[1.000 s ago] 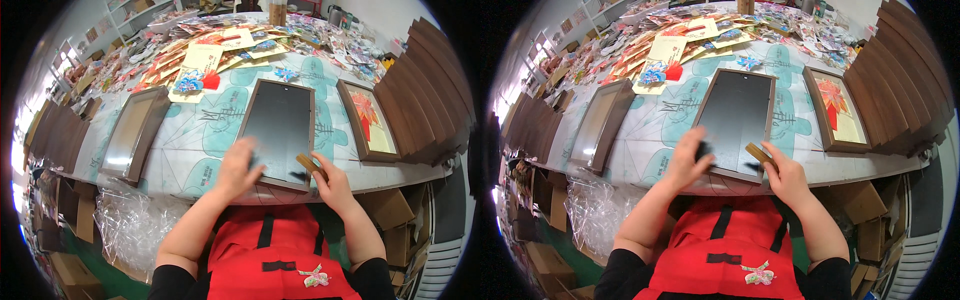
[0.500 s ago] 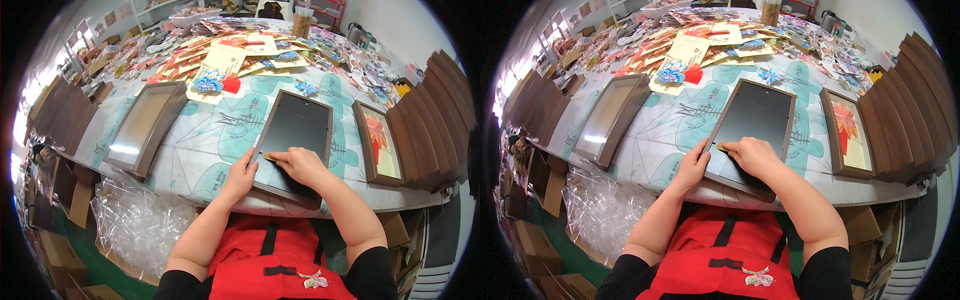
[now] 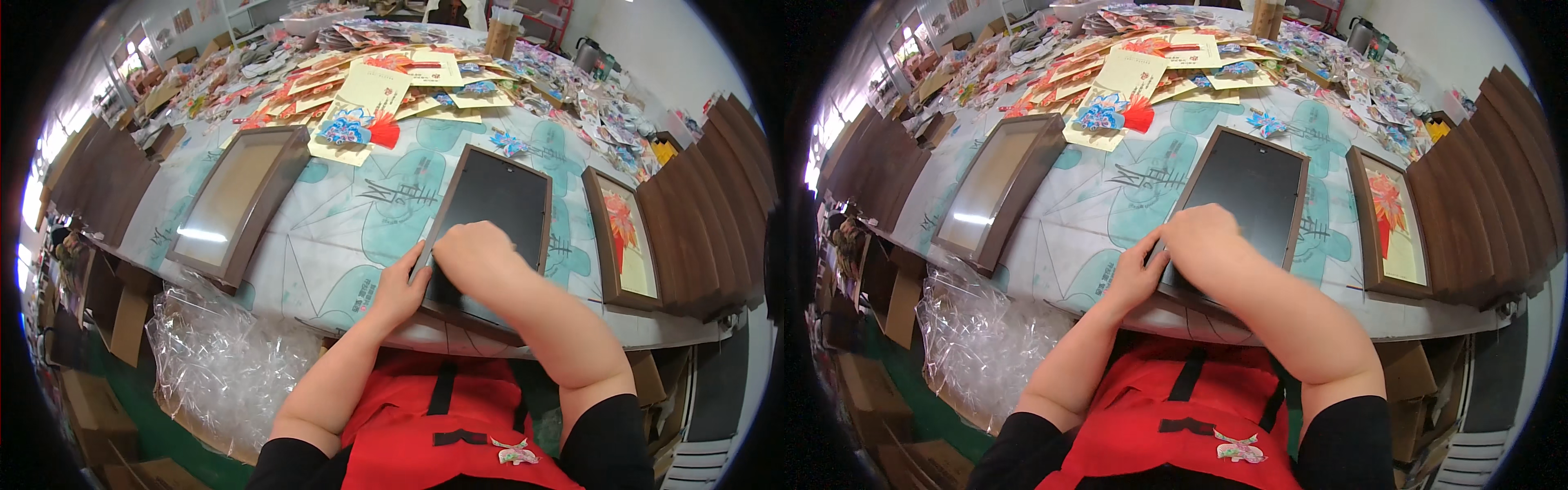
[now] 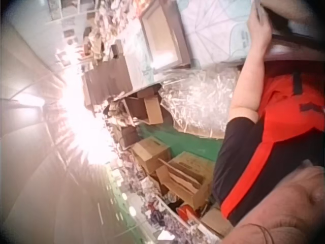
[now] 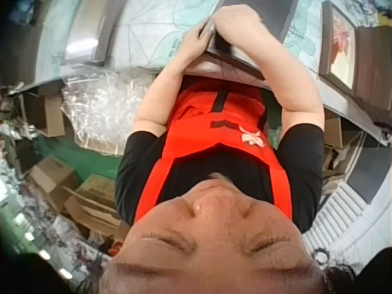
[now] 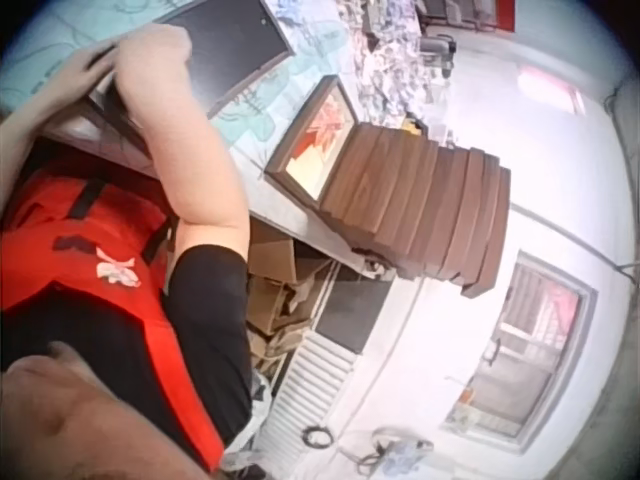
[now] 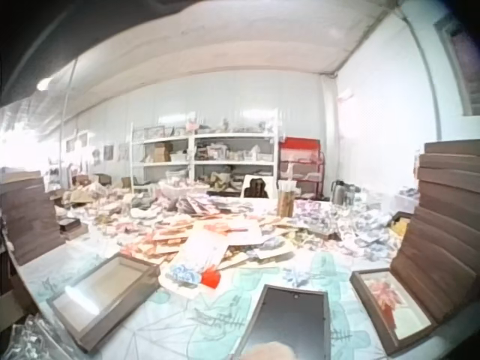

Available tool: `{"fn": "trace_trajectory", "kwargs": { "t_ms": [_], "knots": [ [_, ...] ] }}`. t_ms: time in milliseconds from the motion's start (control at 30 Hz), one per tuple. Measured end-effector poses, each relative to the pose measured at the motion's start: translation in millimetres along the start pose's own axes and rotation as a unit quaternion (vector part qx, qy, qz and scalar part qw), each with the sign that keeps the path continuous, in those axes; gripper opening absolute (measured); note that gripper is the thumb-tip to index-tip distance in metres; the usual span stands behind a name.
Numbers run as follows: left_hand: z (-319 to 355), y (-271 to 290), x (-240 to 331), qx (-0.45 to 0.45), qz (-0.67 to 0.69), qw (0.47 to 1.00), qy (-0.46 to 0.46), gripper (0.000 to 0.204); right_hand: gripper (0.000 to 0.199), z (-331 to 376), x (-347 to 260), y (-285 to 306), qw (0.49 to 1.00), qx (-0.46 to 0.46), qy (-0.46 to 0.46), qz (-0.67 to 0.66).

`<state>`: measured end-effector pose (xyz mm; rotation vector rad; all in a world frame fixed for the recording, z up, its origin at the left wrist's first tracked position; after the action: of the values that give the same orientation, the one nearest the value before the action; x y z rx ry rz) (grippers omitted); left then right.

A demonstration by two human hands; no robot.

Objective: The person assembles a picture frame by placing a decorative paper cutout and a backing sheet into a wooden frame. They use a small wooden tool to press the frame's backing tabs into place, securing the contents. The process involves handling the frame, paper, and backing sheet, and using the tool to ensure the frame is closed.

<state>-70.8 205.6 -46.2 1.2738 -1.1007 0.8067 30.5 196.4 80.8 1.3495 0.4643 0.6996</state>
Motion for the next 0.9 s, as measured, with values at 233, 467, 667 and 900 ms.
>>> {"fn": "trace_trajectory", "kwargs": {
  "t_ms": [233, 467, 667, 900],
  "knots": [
    [24, 12, 14, -0.012, -0.039, 0.998, 0.041, 0.047, 0.024, 30, 30, -31, 0.973, 0.153, -0.093, -0.143],
    [49, 28, 24, -0.085, -0.046, 0.993, 0.071, 0.057, 0.027, 56, 84, -47, 0.939, 0.236, -0.147, -0.201],
    [-44, -11, -3, 0.007, 0.021, 0.998, 0.063, 0.062, 0.028, 0, 100, -51, 0.956, 0.18, -0.133, -0.192],
    [-47, -19, 4, -0.003, 0.082, 0.996, 0.041, 0.058, 0.027, -17, 115, -53, 0.964, 0.13, -0.128, -0.192]
  ]
}}
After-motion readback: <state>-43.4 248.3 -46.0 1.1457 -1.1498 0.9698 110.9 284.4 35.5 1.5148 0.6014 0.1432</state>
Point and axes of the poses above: each hand's wrist, its own z-axis away from the middle knuckle, its own y-axis out of the back of the hand, x = y × z, the point moved 5 cm from there along -z, towards the middle knuckle, and after that the axes turned 11 degrees about y, right-handed, at the moved point
